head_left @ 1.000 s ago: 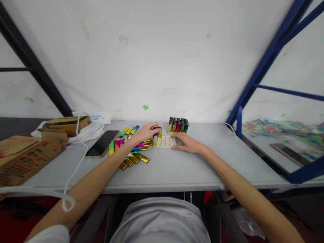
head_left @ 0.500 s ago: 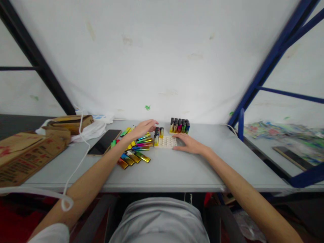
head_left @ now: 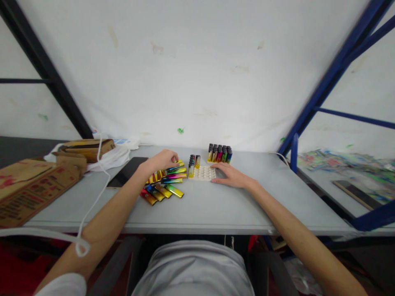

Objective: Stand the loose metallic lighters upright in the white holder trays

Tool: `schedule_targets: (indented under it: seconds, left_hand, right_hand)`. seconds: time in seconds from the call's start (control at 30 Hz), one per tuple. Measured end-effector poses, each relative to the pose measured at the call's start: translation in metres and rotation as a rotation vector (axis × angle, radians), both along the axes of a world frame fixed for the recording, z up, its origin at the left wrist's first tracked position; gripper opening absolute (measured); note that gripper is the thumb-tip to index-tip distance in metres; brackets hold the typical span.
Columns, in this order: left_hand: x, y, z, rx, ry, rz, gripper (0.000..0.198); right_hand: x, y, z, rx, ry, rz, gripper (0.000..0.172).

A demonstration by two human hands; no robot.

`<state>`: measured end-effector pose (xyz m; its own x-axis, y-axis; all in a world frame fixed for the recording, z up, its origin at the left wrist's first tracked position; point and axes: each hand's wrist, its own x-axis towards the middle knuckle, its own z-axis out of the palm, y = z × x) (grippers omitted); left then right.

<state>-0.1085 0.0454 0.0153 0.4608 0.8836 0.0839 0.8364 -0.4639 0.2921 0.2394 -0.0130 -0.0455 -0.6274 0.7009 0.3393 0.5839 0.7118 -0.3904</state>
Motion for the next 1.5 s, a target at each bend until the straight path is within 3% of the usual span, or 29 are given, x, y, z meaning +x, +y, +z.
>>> schedule_targets:
  seconds: [0.3, 0.57, 0.77, 1.0, 1.3, 1.5]
  left_hand:
    - [0.007, -0.005, -0.001, 0.054, 0.195, 0.018, 0.025]
    - [0.014, -0.011, -0.003, 0.054, 0.234, -0.03, 0.012]
    - [0.01, -0.011, 0.003, 0.113, -0.111, -0.042, 0.029]
    - [0.025, -0.017, 0.01, 0.3, -0.524, -0.057, 0.04]
    - [0.035, -0.014, 0.009, 0.026, -1.074, 0.058, 0.044]
    - [0.039, -0.019, 0.012, -0.17, -1.22, -0.029, 0.045]
  right_hand:
    - [-0.001, -0.002, 0.001, -0.007, 0.0, -0.024, 0.068]
    - [0.0, -0.003, 0.002, -0.011, 0.015, -0.013, 0.067]
    - [0.0, -0.003, 0.003, -0.008, -0.007, -0.012, 0.065]
    - [0.001, -0.002, 0.002, -0.009, -0.006, -0.013, 0.061]
    - [-0.001, -0.003, 0.004, -0.014, -0.011, 0.014, 0.054]
    - [-0.001, -0.003, 0.005, -0.013, -0.028, 0.015, 0.055]
